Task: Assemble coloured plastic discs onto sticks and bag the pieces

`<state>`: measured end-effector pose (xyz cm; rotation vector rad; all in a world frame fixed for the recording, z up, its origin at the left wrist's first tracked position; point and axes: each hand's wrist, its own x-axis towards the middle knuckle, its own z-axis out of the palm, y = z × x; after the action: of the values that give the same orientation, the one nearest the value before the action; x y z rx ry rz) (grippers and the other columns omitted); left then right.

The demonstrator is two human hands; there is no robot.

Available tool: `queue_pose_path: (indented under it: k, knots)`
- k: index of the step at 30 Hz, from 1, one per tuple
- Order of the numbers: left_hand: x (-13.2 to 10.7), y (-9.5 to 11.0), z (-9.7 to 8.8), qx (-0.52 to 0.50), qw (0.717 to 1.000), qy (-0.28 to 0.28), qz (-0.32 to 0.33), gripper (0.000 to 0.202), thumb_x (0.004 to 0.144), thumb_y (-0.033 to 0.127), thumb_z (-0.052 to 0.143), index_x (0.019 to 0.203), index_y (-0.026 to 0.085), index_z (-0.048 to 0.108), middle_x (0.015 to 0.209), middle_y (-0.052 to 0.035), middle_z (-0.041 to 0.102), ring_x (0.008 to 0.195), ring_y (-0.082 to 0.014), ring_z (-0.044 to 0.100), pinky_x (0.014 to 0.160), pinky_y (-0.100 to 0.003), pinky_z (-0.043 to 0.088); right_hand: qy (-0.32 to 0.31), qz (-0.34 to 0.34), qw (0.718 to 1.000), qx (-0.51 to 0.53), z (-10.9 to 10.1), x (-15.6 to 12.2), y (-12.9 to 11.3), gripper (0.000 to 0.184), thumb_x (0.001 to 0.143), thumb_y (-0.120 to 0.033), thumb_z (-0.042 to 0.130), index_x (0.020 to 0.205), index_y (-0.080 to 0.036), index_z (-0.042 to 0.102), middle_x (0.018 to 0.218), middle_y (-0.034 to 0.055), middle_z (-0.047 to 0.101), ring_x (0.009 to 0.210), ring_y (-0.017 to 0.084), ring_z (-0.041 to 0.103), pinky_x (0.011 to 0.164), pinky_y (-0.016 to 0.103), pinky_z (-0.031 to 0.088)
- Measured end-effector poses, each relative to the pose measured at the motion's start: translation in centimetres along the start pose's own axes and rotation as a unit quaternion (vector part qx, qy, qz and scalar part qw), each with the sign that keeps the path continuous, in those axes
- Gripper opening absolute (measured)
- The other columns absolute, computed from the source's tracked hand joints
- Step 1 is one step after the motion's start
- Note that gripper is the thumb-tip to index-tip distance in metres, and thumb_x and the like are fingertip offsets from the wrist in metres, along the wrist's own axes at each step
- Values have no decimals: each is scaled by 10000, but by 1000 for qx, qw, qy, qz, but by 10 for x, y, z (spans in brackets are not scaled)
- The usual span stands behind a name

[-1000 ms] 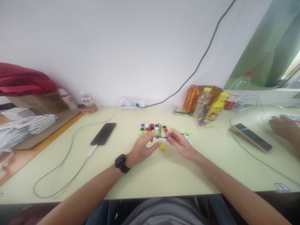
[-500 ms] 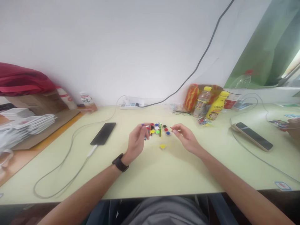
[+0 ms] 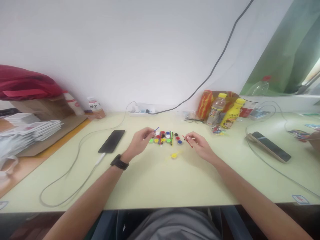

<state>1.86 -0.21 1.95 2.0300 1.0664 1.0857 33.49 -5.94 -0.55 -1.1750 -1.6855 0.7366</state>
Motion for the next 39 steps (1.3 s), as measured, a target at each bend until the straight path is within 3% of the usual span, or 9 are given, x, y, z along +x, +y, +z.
queue_pose_path:
  k: [4, 10, 17, 24, 31, 39]
  knots:
    - [1, -2, -6, 48, 996, -73, 13, 293, 945, 439, 667, 1001, 180, 790, 900, -54, 757, 771, -174, 615, 689, -270, 458, -1, -3, 1000, 0, -1, 1, 6, 343, 1016, -548, 514, 1063, -234, 646, 1062, 61, 696, 875, 213, 627, 737, 348, 482]
    - [-3, -3, -1, 54, 991, -125, 1, 223, 891, 362, 685, 899, 169, 796, 847, -50, 759, 736, -169, 631, 654, -256, 465, -16, -12, 1000, -4, -1, 1, 6, 347, 1035, -539, 484, 1081, -238, 650, 1089, 61, 697, 907, 214, 620, 763, 351, 488]
    - [-3, -3, -9, 90, 985, -146, 18, 192, 849, 322, 689, 887, 196, 829, 841, -47, 769, 698, -159, 593, 630, -259, 437, -21, -19, 999, -20, -1, 2, 7, 371, 1032, -562, 473, 1089, -242, 653, 1126, 71, 708, 937, 225, 632, 800, 362, 508]
    - [-3, -1, -13, 101, 973, -207, 20, 169, 809, 269, 691, 865, 216, 841, 854, -56, 779, 673, -152, 598, 594, -251, 420, -31, -16, 999, -33, -1, 0, 8, 349, 1043, -533, 457, 1145, -256, 642, 1198, 74, 703, 1053, 248, 645, 843, 380, 522]
    - [-4, -1, -13, 80, 966, -247, 5, 150, 789, 314, 752, 840, 199, 834, 815, -60, 777, 728, -198, 674, 680, -280, 504, -46, -25, 998, -43, 1, -1, 7, 341, 1042, -515, 460, 1177, -263, 646, 1226, 72, 709, 1098, 266, 647, 862, 398, 539]
    - [-3, -5, -15, 82, 954, -288, -8, 164, 839, 340, 742, 875, 216, 843, 849, -75, 781, 728, -200, 685, 664, -279, 513, -54, -22, 997, -51, 2, -1, 9, 326, 1049, -487, 456, 1190, -260, 642, 1247, 74, 700, 1115, 266, 644, 861, 391, 527]
